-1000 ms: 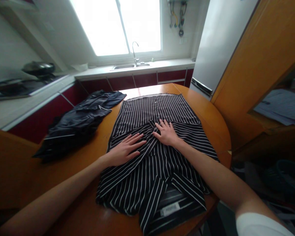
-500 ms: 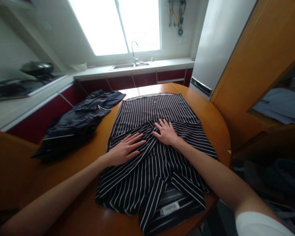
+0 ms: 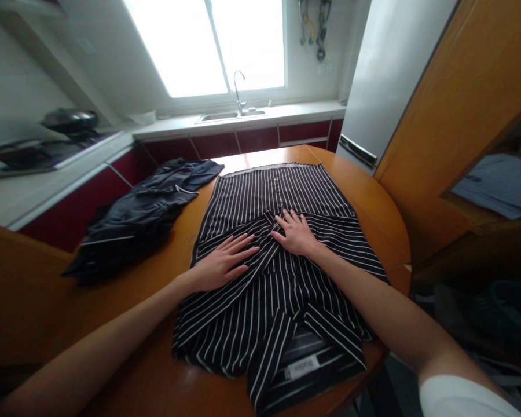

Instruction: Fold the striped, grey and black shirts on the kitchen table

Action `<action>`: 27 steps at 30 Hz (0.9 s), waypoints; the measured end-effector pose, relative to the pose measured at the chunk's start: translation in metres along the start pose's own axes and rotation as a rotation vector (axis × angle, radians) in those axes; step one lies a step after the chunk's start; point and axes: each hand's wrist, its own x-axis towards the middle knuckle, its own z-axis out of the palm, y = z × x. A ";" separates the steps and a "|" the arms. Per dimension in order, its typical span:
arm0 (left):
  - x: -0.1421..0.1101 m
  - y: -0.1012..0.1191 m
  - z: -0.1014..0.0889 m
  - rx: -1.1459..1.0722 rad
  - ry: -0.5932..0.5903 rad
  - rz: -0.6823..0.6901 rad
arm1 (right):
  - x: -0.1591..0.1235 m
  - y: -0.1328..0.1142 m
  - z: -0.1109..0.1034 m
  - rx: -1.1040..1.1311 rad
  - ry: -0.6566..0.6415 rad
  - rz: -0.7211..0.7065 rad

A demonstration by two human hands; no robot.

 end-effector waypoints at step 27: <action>0.000 -0.001 0.001 0.019 -0.020 0.004 | 0.001 0.002 0.002 0.001 0.000 0.001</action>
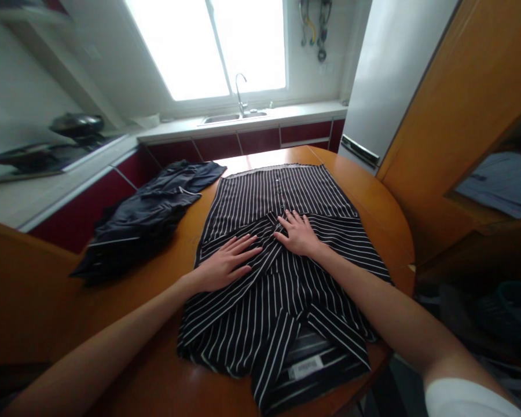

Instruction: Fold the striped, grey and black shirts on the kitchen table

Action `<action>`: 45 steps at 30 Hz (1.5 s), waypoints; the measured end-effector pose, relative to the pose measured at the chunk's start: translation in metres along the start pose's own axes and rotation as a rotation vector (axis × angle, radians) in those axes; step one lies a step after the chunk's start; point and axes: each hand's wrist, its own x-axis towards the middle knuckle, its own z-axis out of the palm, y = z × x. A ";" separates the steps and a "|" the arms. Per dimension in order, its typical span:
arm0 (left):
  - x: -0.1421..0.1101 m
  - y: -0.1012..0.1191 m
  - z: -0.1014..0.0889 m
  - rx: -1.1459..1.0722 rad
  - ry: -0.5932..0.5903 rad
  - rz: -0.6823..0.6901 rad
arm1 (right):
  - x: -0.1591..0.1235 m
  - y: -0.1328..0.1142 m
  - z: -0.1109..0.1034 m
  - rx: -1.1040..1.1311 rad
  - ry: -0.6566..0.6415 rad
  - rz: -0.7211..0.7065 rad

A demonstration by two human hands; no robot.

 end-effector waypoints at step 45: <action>0.000 0.000 0.000 -0.038 0.025 -0.003 | 0.002 0.003 0.002 0.093 0.058 0.024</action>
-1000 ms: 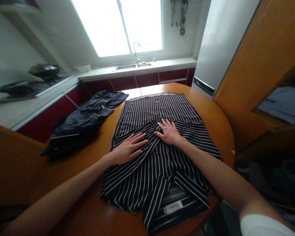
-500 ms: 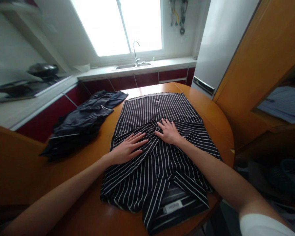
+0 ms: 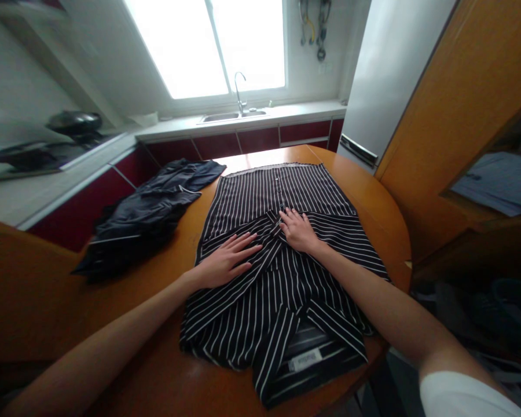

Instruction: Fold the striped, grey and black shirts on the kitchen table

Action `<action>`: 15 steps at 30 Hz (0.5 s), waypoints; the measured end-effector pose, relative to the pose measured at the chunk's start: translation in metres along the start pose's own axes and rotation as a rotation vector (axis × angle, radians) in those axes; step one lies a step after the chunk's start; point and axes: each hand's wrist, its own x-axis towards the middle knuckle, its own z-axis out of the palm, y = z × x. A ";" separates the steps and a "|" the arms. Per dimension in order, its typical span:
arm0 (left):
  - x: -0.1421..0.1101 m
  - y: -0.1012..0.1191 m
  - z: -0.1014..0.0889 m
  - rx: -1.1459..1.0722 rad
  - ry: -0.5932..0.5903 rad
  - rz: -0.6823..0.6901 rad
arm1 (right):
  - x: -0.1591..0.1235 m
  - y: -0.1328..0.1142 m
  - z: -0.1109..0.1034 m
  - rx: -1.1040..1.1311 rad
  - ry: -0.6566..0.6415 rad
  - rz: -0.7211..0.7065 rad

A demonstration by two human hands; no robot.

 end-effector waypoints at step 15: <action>-0.005 0.021 -0.024 -0.105 0.017 0.021 | -0.048 -0.012 -0.047 0.168 0.016 -0.172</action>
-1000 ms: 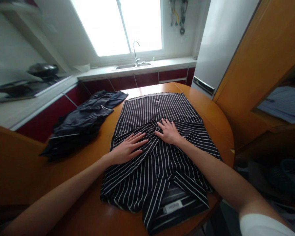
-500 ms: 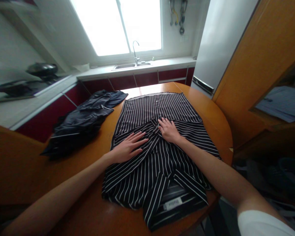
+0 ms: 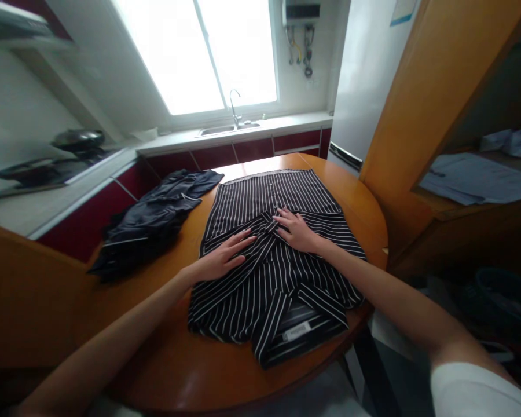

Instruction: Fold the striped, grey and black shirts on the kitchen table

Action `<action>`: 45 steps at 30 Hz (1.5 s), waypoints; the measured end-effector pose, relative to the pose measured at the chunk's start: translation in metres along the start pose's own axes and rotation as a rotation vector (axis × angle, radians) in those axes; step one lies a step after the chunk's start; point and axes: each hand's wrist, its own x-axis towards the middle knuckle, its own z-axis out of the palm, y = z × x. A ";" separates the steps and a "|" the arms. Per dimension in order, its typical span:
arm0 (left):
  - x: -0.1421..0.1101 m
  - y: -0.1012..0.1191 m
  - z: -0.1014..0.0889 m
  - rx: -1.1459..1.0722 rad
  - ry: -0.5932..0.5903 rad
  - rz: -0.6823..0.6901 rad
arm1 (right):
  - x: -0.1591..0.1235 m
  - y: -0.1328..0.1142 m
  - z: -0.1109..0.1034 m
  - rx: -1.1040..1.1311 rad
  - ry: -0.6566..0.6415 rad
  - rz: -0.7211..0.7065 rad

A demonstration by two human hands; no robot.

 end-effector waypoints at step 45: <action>-0.015 0.085 0.008 -0.451 -0.022 -0.480 | -0.153 0.008 -0.023 0.160 0.174 0.152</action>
